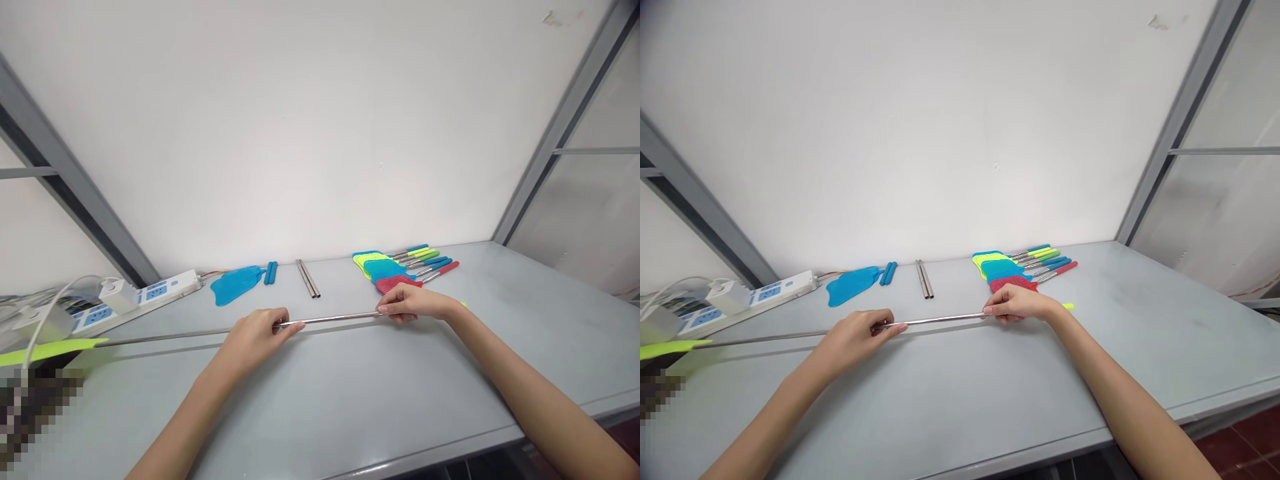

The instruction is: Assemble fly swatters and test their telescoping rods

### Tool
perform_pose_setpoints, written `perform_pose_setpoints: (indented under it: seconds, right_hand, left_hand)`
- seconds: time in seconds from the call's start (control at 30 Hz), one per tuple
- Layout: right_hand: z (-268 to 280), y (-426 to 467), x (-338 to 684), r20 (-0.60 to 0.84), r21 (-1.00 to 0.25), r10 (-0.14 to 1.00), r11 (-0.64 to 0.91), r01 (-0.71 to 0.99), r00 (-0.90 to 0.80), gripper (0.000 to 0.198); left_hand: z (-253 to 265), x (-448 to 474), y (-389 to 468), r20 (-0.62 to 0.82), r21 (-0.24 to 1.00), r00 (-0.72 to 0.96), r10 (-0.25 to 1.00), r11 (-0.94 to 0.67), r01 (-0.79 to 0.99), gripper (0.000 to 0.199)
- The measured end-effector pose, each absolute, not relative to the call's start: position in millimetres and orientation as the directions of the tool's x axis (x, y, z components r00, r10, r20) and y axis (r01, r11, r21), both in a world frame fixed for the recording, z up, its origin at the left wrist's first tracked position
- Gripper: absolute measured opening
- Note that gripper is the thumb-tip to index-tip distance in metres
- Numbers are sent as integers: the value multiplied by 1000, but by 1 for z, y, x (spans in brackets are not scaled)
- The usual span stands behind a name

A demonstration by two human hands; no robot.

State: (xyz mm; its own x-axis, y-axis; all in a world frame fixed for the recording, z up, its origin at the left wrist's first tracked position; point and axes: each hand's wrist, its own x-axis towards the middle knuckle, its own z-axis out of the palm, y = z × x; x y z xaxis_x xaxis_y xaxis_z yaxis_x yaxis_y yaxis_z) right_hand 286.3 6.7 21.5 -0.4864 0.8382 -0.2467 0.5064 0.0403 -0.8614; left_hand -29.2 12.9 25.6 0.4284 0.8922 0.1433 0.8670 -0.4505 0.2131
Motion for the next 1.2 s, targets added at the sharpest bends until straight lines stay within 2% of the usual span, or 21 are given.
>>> perform_pose_setpoints:
  seconds: [0.33,0.6,0.93,1.2]
  right_hand:
    - [20,6,285,-298,-823,823,36,567,-484,41]
    - [15,4,270,-310,-839,765,59,540,-564,41]
    - [13,3,265,-327,-849,742,41,526,-585,36]
    - [14,0,259,-343,-844,712,52,533,-612,34]
  left_hand:
    - [25,-21,6,180,254,444,878,-478,841,40]
    - [19,-7,-4,164,242,523,837,-548,801,34]
    - [14,-2,-8,172,300,599,782,-621,724,30]
    - [6,2,-8,171,395,691,702,-691,605,26]
